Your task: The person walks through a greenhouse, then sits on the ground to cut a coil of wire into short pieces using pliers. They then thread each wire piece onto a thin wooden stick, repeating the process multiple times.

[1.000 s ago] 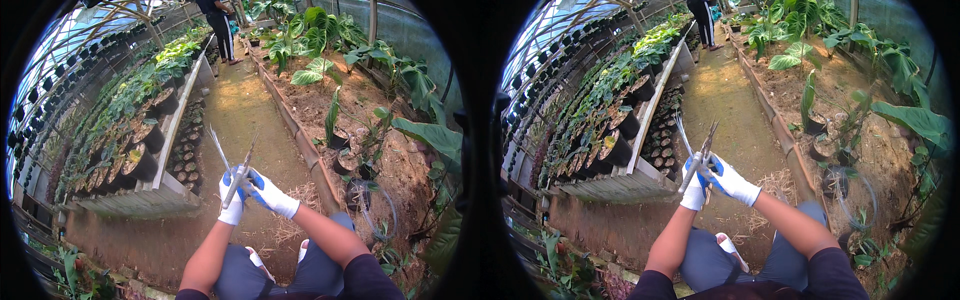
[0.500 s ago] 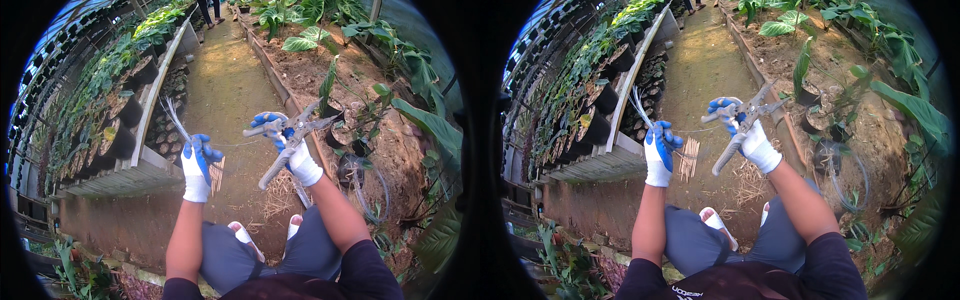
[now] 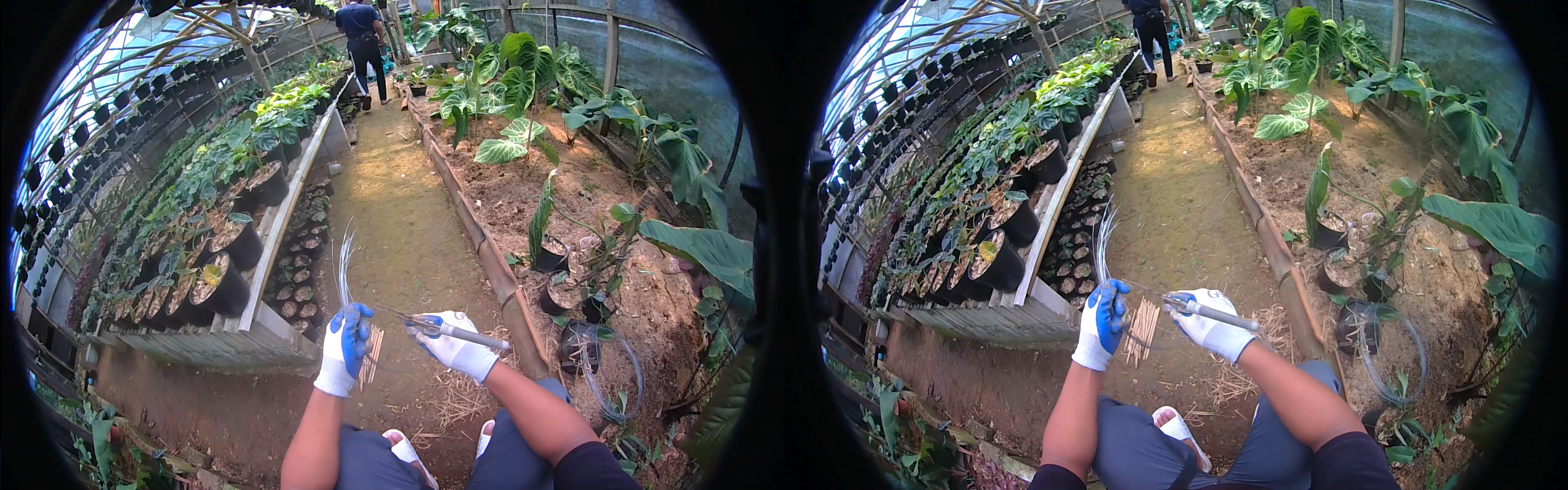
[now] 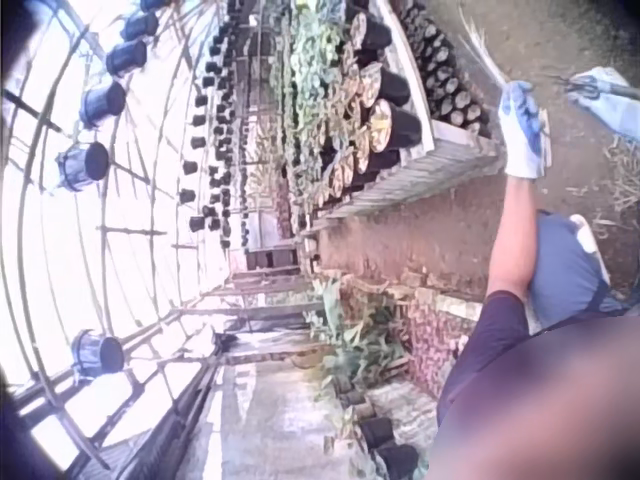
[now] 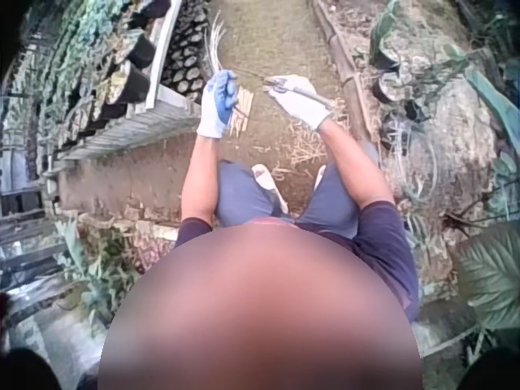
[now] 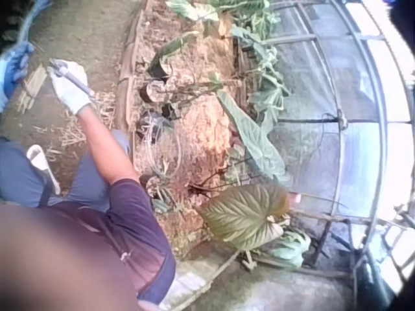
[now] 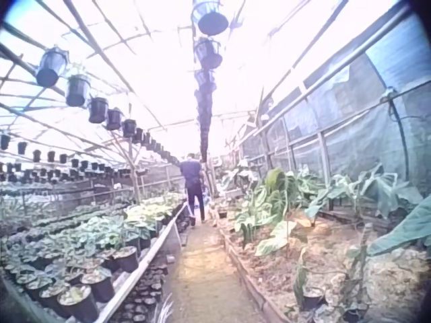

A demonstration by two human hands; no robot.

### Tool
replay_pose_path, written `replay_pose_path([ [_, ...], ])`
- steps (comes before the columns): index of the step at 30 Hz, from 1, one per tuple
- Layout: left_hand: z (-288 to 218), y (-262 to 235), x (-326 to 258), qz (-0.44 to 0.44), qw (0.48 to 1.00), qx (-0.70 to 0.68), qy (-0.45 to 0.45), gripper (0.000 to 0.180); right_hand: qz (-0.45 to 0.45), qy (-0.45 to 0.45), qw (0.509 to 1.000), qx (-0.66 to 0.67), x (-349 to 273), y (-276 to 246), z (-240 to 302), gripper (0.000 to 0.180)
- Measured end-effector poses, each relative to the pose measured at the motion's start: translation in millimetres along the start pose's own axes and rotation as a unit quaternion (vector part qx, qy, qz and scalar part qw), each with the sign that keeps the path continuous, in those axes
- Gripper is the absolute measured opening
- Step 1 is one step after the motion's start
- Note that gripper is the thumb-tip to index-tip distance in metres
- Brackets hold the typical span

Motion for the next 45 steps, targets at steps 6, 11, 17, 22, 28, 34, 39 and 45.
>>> replay_pose_path([
  [6,-6.6,-24.4,2.4,-0.02,0.99,-0.139,0.019,0.024,-0.124,0.131,0.976,0.121,12.0,-48.6,-53.8,0.024],
  [11,-7.4,-46.7,6.1,-0.109,0.989,-0.09,0.036,0.019,-0.22,0.108,0.853,0.461,15.0,-65.1,-78.1,0.022],
  [17,16.0,8.9,5.4,0.028,0.998,-0.056,-0.023,0.024,0.01,-0.024,0.97,0.242,-5.0,15.4,-9.7,0.039],
  [22,23.9,30.1,15.4,0.08,0.988,-0.109,-0.081,0.028,0.137,0.092,0.981,0.102,1.8,26.1,-19.6,0.025],
  [28,68.5,-6.8,70.1,0.079,0.977,-0.004,-0.196,0.04,-0.099,0.115,0.974,-0.167,10.3,-60.8,-58.8,0.027],
  [34,167.1,-74.4,138.2,-0.049,0.915,0.351,-0.191,0.031,-0.266,0.21,0.933,-0.118,-0.1,-152.2,-100.5,0.024],
  [39,221.4,-61.4,140.5,-0.157,0.75,0.64,-0.056,0.04,-0.3,0.173,0.934,-0.085,-7.3,-157.7,-99.9,0.025],
  [45,383.4,-0.5,62.7,-0.045,0.789,0.592,-0.157,0.032,-0.269,0.116,0.955,-0.046,3.4,-133.5,-99.9,0.024],
])
Point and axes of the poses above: each hand's wrist, its own x-axis towards the middle knuckle, its own y-axis out of the palm, z = x × y, the point moved 7 cm from there along x, towards the middle knuckle, and after that the axes turned 7 degrees about x, right-handed, at the moved point
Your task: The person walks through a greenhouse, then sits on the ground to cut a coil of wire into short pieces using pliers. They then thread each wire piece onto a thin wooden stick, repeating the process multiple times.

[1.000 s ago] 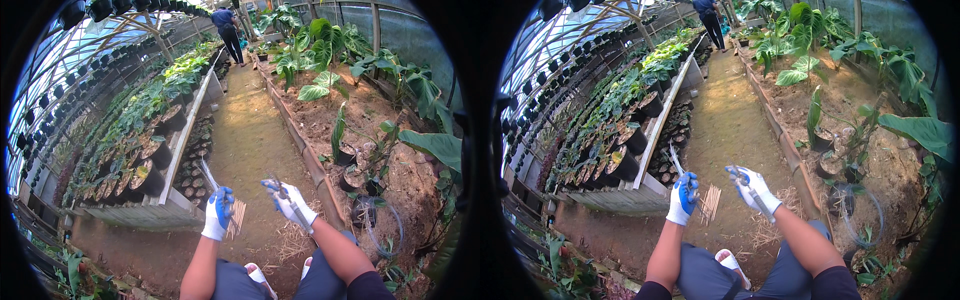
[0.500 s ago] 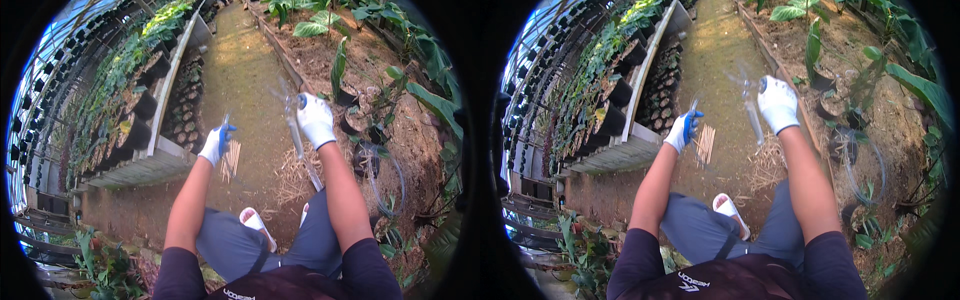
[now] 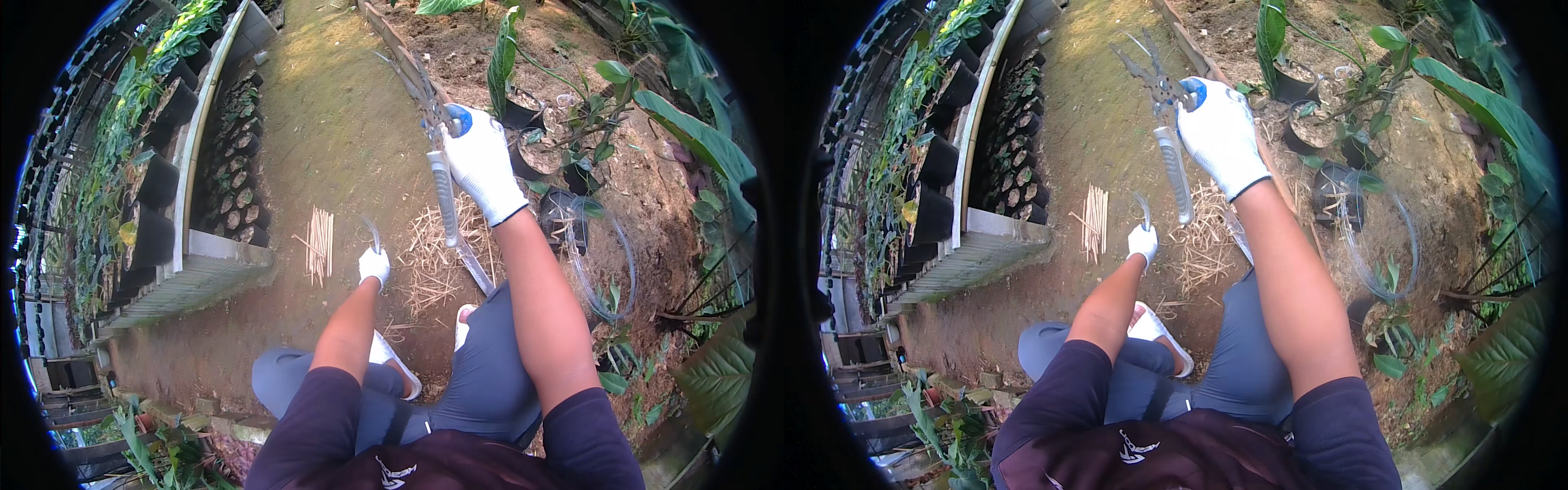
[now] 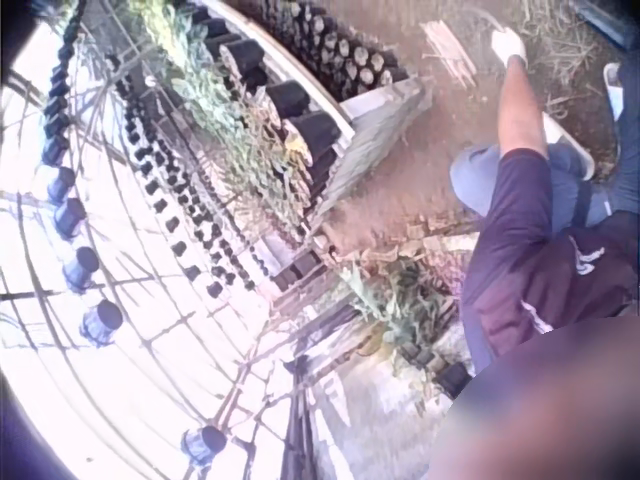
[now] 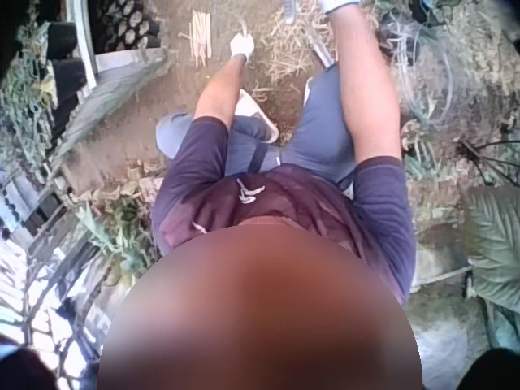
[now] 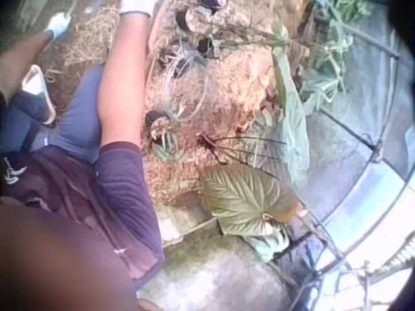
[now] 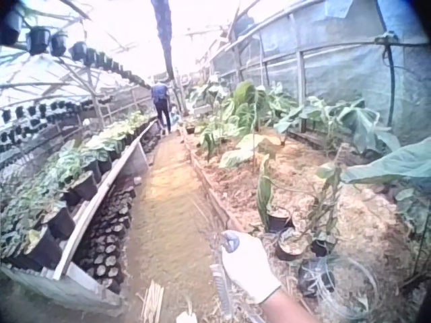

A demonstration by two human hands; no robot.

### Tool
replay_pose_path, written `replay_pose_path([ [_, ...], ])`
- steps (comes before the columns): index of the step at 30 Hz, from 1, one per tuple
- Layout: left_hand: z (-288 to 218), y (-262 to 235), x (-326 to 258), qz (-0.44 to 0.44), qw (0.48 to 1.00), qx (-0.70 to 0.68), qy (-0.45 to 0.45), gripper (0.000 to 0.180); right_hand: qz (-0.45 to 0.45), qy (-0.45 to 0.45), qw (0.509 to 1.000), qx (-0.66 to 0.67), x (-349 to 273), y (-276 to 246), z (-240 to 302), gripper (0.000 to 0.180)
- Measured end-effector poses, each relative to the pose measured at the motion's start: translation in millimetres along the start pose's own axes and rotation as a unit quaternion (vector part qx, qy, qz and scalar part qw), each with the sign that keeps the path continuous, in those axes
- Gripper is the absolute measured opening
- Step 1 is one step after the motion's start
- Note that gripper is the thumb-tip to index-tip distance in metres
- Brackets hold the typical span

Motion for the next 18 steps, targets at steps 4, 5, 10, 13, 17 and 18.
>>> replay_pose_path([
  [4,0.1,87.1,-44.4,0.201,0.978,0.045,0.007,0.084,0.119,0.024,0.966,0.228,0.6,25.3,-0.5,0.03],
  [5,-7.1,93.4,-52.3,0.248,0.965,0.074,0.036,0.094,0.143,0.087,0.93,0.328,-2.3,31.0,-2.5,0.021],
  [10,-78.8,19.7,-60.6,0.332,0.886,0.205,0.251,0.072,0.175,0.069,0.885,0.425,-15.9,25.6,34.4,0.037],
  [13,-126.3,-84.4,-40.2,0.26,0.896,0.207,0.296,0.054,0.189,0.083,0.885,0.418,-25.9,29.3,45.2,0.036],
  [17,-174.3,-258.9,-38.1,0.076,0.945,-0.17,0.27,0.048,0.203,0.075,0.88,0.422,-36.9,49.2,46.0,0.031],
  [18,-181.8,-289.8,-50.3,0.111,0.901,-0.332,0.256,0.055,0.223,0.094,0.88,0.409,-41.6,58.8,43.0,0.032],
])
Point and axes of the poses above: each hand's wrist, its own x-axis towards the middle knuckle, its own y-axis out of the palm, z = x × y, the point moved 7 cm from there along x, towards the middle knuckle, and after that the axes turned 7 degrees about x, right-handed, at the moved point
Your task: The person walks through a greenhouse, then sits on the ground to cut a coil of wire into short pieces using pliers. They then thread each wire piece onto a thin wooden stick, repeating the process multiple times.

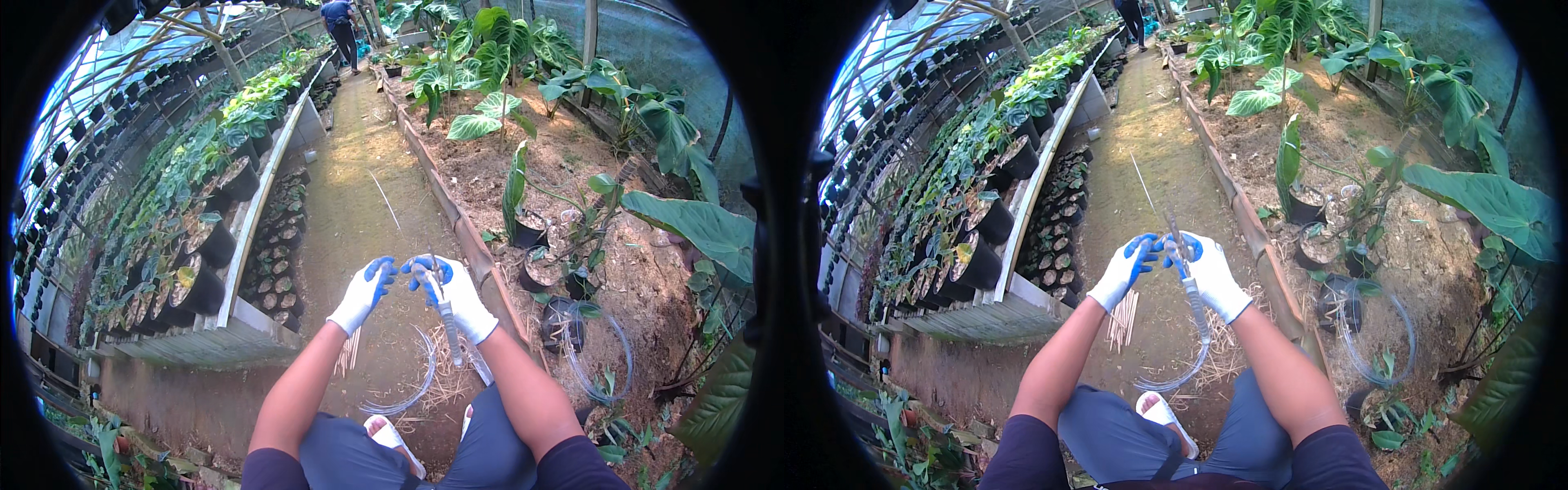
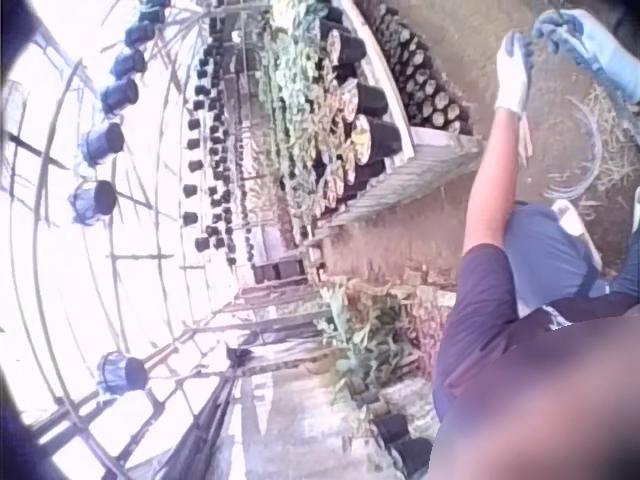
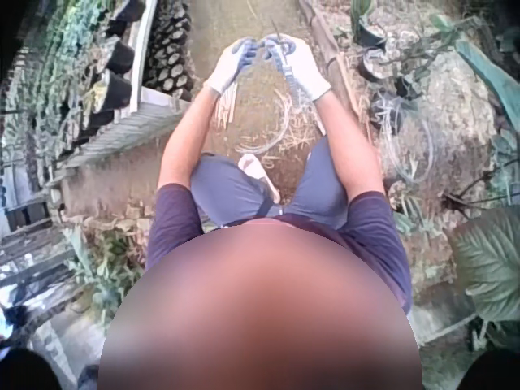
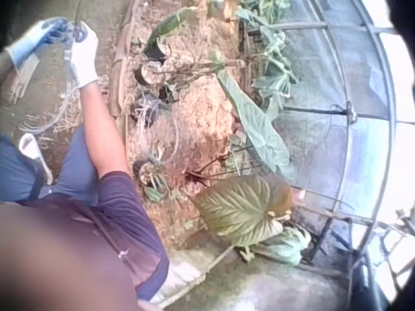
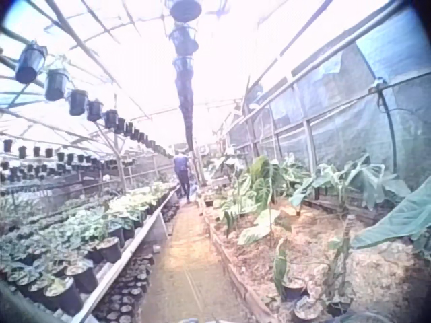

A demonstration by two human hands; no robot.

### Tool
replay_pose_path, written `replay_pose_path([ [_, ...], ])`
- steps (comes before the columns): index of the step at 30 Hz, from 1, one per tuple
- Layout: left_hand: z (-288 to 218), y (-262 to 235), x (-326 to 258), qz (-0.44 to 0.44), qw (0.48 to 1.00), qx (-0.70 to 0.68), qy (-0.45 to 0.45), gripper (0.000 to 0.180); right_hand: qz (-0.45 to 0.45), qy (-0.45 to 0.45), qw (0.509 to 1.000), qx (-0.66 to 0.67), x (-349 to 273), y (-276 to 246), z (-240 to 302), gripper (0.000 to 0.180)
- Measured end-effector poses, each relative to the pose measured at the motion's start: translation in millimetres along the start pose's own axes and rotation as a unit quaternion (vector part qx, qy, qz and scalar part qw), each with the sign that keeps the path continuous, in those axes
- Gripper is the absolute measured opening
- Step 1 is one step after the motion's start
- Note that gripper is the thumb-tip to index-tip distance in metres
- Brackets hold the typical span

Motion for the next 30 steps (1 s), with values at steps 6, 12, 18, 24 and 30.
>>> replay_pose_path([
  [6,-101.4,-18.0,-77.6,-0.039,0.98,-0.15,0.121,0.052,0.114,-0.041,0.986,-0.111,-13.1,43.3,-22.0,0.035],
  [12,-35.5,-21.8,-91.7,-0.186,0.922,-0.335,0.061,0.029,0.047,-0.172,0.936,-0.305,-29.7,54.8,-5.9,0.039],
  [18,25.7,-17.7,-95.9,-0.165,0.891,-0.416,-0.081,0.021,-0.069,-0.033,0.893,-0.443,-15.9,18.4,-4.7,0.021],
  [24,30.6,11.1,-87.9,-0.122,0.936,-0.317,-0.095,0.02,-0.067,-0.046,0.93,-0.358,-8.0,17.3,-11.3,0.031],
  [30,20.8,16.7,-87.8,-0.124,0.937,-0.317,-0.076,0.023,-0.021,-0.008,0.956,-0.294,-16.3,31.3,-20.1,0.036],
])
Point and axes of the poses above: each hand's wrist, its own x-axis towards the middle knuckle, its own y-axis out of the palm, z = x × y, the point moved 7 cm from there along x, towards the middle knuckle, and after that the axes turned 7 degrees about x, right-handed, at the moved point
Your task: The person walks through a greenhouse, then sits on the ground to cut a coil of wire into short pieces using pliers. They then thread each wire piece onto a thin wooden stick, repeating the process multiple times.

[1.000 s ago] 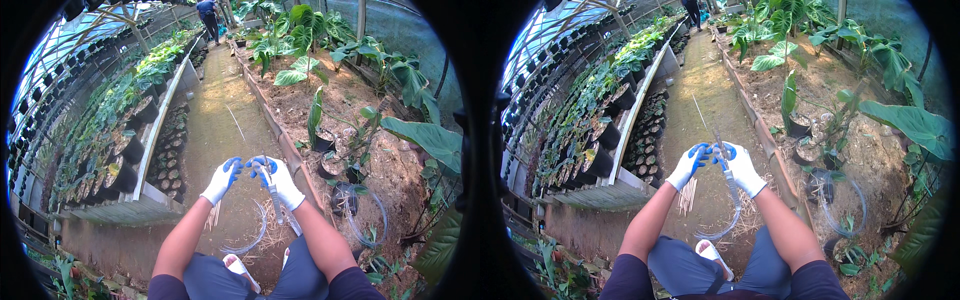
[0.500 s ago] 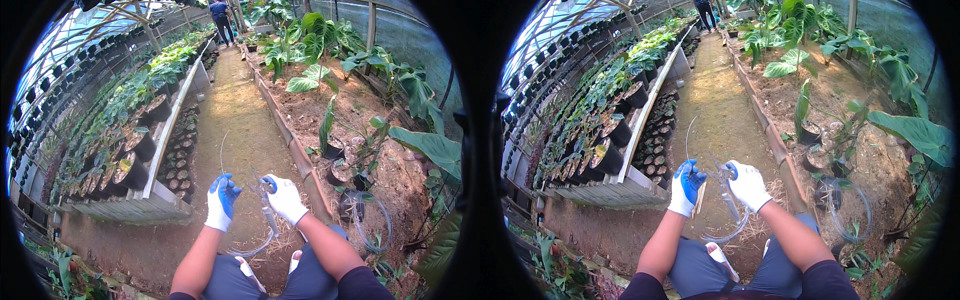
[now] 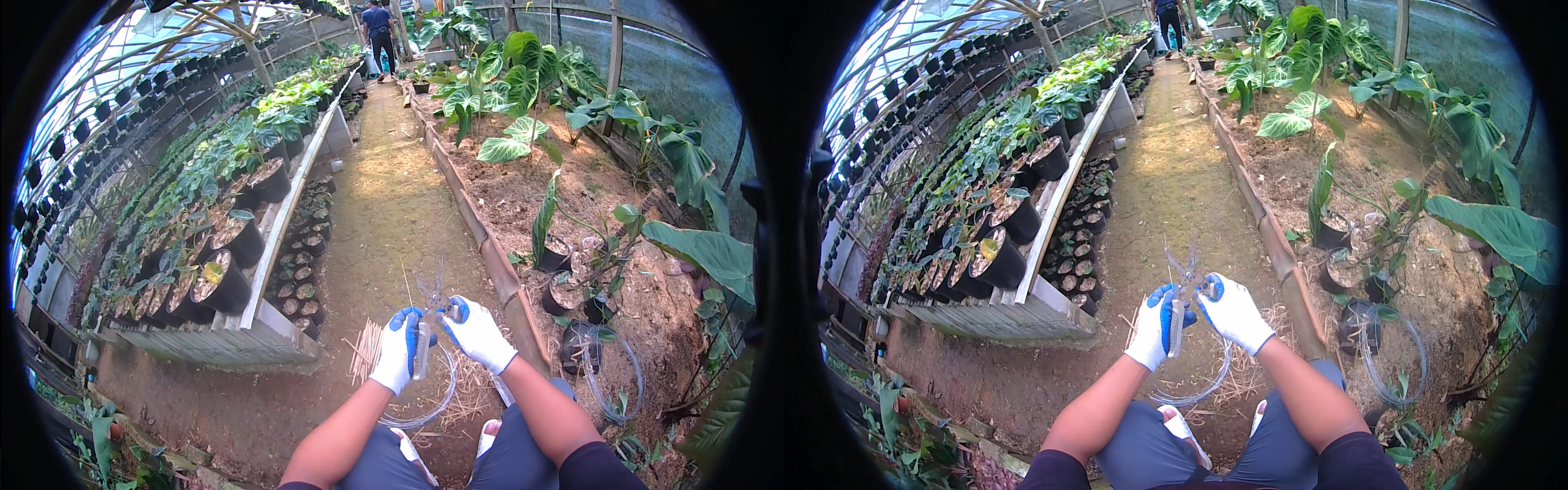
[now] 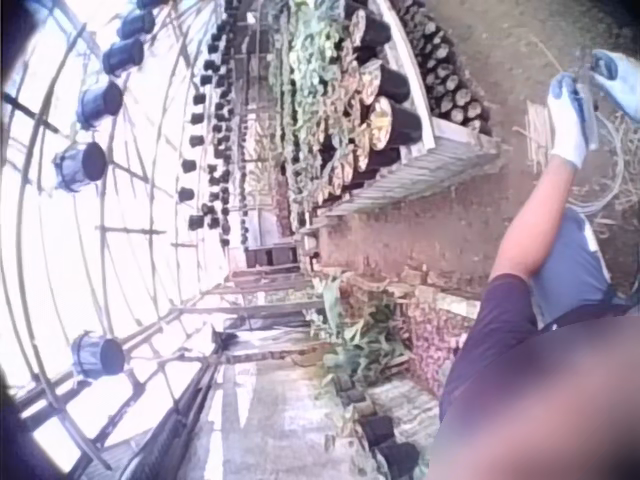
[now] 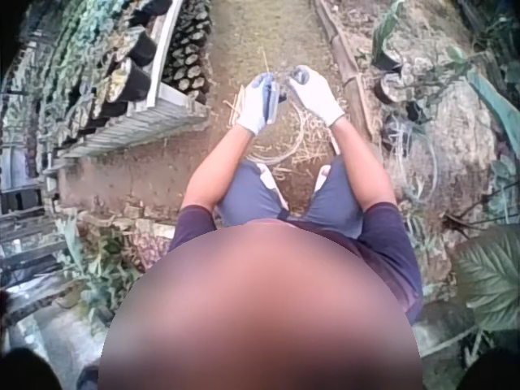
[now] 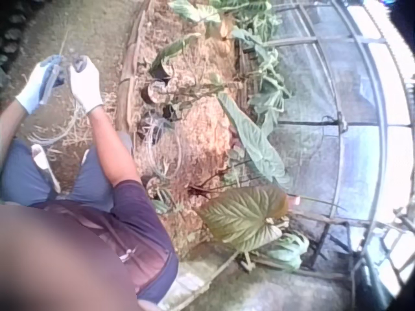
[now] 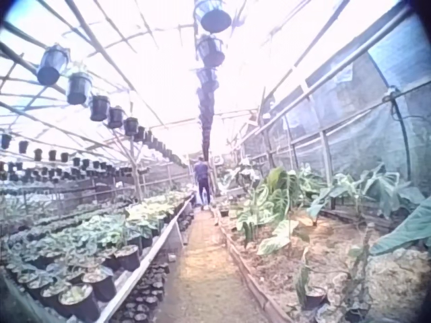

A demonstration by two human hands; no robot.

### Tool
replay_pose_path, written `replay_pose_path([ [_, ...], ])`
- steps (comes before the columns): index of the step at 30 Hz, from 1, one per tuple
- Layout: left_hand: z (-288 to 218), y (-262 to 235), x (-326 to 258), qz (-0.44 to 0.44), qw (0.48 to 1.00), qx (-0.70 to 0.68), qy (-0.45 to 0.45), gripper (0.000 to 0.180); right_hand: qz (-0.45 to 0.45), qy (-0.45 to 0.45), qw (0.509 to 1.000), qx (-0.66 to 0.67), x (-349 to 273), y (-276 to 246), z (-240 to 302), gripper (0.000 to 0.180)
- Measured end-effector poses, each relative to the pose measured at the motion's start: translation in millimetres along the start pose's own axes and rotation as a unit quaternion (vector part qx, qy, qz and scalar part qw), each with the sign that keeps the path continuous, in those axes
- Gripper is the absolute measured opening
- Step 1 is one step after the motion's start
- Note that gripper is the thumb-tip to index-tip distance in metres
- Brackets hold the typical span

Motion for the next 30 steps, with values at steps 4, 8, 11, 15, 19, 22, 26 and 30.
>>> replay_pose_path([
  [4,-8.1,1.8,-8.2,0.028,0.999,0.002,-0.031,0.023,-0.007,-0.01,1.0,-0.026,2.6,-3.3,-7.7,0.038],
  [8,-12.8,-2.5,-7.8,0.002,0.998,0.066,-0.004,0.022,-0.013,-0.008,1.0,0.001,6.6,-1.0,-16.4,0.044],
  [11,-11.1,-9.0,-2.4,-0.017,0.999,0.03,0.002,0.022,0.031,0.005,0.997,0.07,4.8,7.0,-12.9,0.053],
  [15,-13.6,-17.1,-1.0,-0.008,0.999,-0.051,-0.001,0.026,0.16,0.012,0.93,0.331,-5.2,13.9,18.1,0.071],
  [19,-23.3,-8.8,-6.5,0.054,0.995,-0.069,0.042,0.025,0.206,0.048,0.893,0.397,-13.5,28.2,31.6,0.061],
  [22,-25.7,-7.9,-9.9,0.027,0.996,-0.057,0.058,0.026,0.19,0.089,0.889,0.408,-17.4,42.4,23.5,0.056],
  [26,-28.6,-7.4,-13.0,0.004,0.996,-0.023,0.083,0.026,0.214,0.096,0.893,0.384,-22.7,51.8,20.5,0.057],
  [30,-32.7,-13.2,-13.6,-0.017,0.992,0.032,0.121,0.025,0.235,0.074,0.897,0.368,-25.9,50.4,27.9,0.062],
])
Point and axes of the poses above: each hand's wrist, its own x-axis towards the middle knuckle, its own y-axis out of the palm, z = x × y, the point moved 7 cm from there along x, towards the middle knuckle, and after that the axes turned 7 degrees about x, right-handed, at the moved point
